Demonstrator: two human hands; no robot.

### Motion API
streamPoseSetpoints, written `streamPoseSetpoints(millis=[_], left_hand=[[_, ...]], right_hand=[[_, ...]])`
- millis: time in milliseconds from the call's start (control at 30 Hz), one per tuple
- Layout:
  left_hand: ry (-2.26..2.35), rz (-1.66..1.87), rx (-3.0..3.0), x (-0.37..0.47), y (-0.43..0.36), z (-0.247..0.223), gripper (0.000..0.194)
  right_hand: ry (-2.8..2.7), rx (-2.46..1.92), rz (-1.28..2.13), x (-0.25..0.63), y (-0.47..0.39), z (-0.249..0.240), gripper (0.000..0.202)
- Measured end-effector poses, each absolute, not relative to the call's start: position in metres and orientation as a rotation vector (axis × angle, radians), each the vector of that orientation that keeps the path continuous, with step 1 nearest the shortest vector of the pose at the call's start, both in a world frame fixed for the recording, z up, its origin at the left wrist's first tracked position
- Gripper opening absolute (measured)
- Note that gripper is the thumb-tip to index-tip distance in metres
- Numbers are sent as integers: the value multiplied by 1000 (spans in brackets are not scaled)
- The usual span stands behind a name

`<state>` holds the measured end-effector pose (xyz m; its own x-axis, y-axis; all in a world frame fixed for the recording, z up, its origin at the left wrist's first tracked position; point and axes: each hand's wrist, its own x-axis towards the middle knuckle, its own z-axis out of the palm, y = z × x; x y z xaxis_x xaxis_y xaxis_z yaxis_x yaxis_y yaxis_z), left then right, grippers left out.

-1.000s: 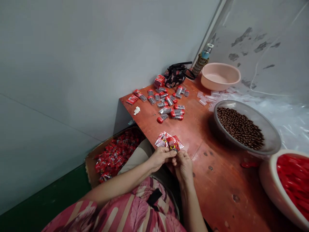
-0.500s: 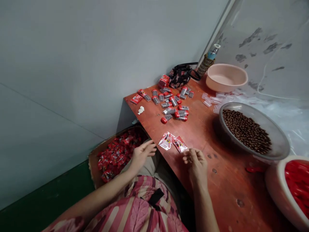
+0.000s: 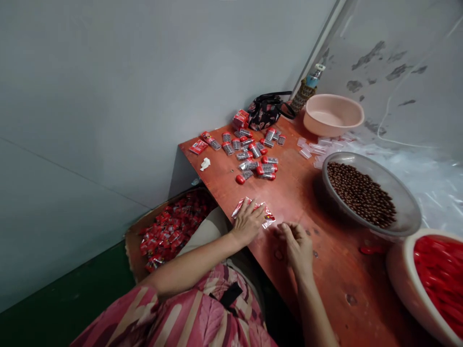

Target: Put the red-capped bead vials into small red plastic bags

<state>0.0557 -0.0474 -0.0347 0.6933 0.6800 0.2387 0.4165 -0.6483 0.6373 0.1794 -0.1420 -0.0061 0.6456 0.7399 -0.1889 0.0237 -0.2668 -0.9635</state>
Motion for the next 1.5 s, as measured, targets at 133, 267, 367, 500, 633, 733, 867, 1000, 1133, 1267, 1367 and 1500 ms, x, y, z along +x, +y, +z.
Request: streamPoseSetpoints(millis=[133, 267, 367, 500, 633, 733, 867, 1000, 1133, 1267, 1367, 1500], left_hand=[[747, 708, 2261, 52, -47, -21, 30], [727, 856, 2046, 47, -45, -3, 31], [850, 908, 1616, 42, -43, 3, 38], [821, 784, 1080, 40, -39, 2, 34], [851, 796, 824, 36, -32, -1, 34], [899, 784, 763, 29, -28, -4, 33], [912, 806, 606, 19, -23, -4, 32], [920, 819, 447, 9, -16, -2, 29], [909, 844, 295, 5, -9, -3, 24], [845, 874, 141, 8, -4, -5, 19], [816, 908, 50, 13, -3, -5, 18], [786, 905, 28, 24, -6, -4, 18]], right_hand=[[-688, -1686, 802, 188, -122, -6, 38], [-586, -1449, 953, 187, -105, 4, 38], [-566, -1370, 930, 181, -97, 10, 34], [-671, -1388, 1001, 171, -86, 13, 33], [-936, -1586, 898, 180, -59, 14, 32], [-1174, -1978, 514, 196, -23, 19, 38], [-1563, -2284, 30, 211, 27, 24, 30], [-2103, -2225, 0, 225, 51, 21, 37], [-2104, -2235, 27, 234, 37, 18, 23], [-1624, -2018, 427, 212, -20, 21, 26], [-1232, -1742, 930, 172, -73, 22, 30], [-968, -1646, 1061, 126, -115, 13, 29]])
